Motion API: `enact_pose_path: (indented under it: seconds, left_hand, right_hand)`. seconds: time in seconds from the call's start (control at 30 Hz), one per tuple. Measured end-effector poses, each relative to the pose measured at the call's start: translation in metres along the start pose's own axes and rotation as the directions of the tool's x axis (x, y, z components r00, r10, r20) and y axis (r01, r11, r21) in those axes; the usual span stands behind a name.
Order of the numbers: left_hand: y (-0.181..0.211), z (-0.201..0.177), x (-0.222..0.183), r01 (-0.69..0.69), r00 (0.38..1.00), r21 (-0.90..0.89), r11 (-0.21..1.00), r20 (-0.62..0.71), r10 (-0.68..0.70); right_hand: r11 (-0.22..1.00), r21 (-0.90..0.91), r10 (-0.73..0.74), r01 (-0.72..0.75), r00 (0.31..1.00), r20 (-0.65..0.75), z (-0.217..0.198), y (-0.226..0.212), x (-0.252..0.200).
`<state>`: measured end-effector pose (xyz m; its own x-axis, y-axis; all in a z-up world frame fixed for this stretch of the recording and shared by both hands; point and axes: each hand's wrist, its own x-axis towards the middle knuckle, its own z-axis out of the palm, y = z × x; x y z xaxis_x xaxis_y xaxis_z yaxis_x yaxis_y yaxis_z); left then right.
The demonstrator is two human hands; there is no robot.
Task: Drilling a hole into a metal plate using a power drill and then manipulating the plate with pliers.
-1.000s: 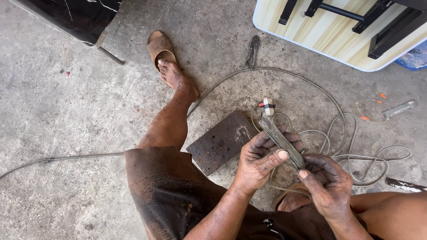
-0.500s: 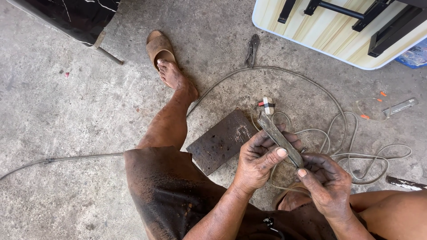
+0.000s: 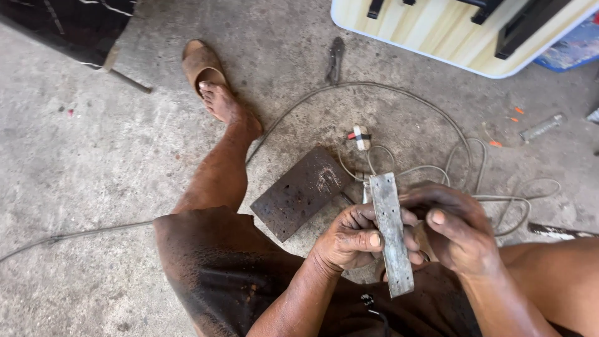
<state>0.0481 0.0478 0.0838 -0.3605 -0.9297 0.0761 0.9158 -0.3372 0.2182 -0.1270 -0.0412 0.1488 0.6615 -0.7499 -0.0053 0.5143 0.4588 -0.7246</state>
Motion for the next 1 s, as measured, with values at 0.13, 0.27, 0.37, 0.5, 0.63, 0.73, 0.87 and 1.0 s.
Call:
enact_pose_path:
  seconds: [0.13,0.27,0.37,0.5,0.63,0.73,0.87,1.0]
  left_hand:
    - [-0.011,0.003,0.003,0.042,0.999,0.035,0.999,0.023,-0.043]
    - [-0.032,-0.010,0.003,0.025,1.000,-0.056,0.998,-0.001,-0.026]
    - [-0.037,-0.016,0.006,-0.021,0.999,-0.062,0.998,-0.031,0.019]
    - [-0.032,-0.006,0.013,-0.035,0.992,0.036,0.999,-0.119,0.039]
    - [-0.032,-0.020,0.018,-0.035,0.987,0.153,0.988,-0.149,0.058]
    - [-0.033,-0.021,0.021,-0.033,0.959,0.545,0.838,-0.220,0.181]
    - [-0.022,0.022,0.029,0.069,0.773,0.644,0.762,-0.517,0.367]
    - [-0.014,0.003,0.028,0.232,0.716,0.601,0.765,-0.638,0.284]
  right_hand:
    - [0.986,0.086,0.149,-0.141,0.983,-0.104,-0.011,0.005,-0.009]
    - [0.992,0.070,0.120,-0.110,0.979,-0.164,0.009,0.004,-0.001]
    - [0.999,-0.005,0.048,-0.051,0.968,-0.245,0.012,0.006,0.002]
    - [0.994,-0.091,0.017,-0.054,0.928,-0.372,-0.013,0.018,-0.001]
    - [0.974,-0.191,0.016,-0.118,0.885,-0.466,-0.040,0.033,0.000]
    - [0.872,-0.489,-0.230,-0.018,0.867,-0.442,-0.052,0.044,0.007]
    - [0.844,-0.535,-0.256,-0.034,0.852,-0.457,-0.049,0.050,0.015]
    - [0.866,-0.423,0.022,-0.267,0.865,-0.502,-0.071,0.053,0.023]
